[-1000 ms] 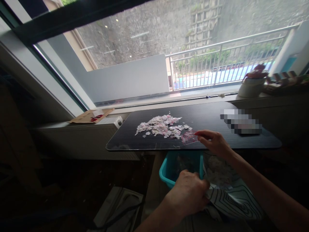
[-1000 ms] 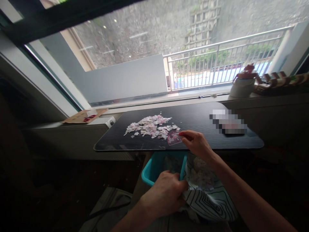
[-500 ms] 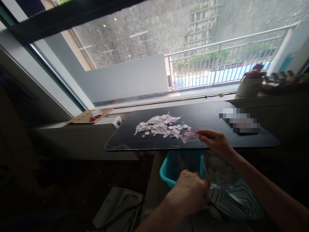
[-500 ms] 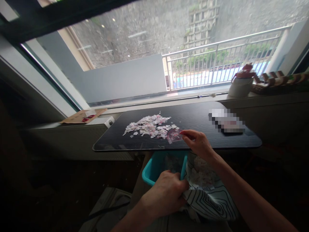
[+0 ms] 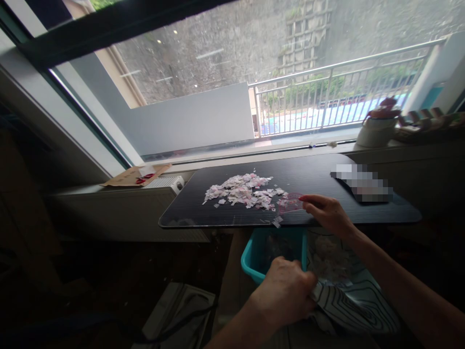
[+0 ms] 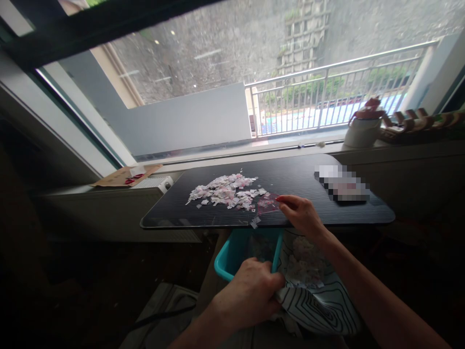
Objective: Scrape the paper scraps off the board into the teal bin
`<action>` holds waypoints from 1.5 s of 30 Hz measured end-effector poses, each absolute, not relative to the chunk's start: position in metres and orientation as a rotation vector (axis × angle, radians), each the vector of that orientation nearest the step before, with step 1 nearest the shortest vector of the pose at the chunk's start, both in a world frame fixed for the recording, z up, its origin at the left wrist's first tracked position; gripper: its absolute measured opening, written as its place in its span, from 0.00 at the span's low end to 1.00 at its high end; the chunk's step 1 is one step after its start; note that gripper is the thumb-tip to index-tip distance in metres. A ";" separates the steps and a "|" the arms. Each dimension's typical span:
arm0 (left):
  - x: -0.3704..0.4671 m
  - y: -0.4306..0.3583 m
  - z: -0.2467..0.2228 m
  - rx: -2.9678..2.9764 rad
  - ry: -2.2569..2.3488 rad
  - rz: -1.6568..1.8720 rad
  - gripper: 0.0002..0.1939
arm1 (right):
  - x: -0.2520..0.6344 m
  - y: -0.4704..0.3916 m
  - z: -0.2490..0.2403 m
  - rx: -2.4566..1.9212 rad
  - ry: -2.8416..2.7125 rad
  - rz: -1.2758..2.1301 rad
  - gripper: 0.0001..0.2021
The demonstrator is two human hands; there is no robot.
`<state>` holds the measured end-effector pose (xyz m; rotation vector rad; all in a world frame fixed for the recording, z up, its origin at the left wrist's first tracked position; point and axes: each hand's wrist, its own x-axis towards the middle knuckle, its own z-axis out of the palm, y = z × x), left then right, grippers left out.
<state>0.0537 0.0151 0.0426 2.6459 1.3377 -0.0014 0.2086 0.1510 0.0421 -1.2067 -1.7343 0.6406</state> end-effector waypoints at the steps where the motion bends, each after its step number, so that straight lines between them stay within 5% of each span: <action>1: 0.054 0.015 0.043 2.642 1.333 -0.008 0.09 | 0.209 0.149 0.042 -1.200 -1.748 0.649 0.15; 45: 0.050 0.016 0.038 2.655 1.338 0.047 0.10 | 0.201 0.154 0.044 -1.185 -1.876 0.550 0.13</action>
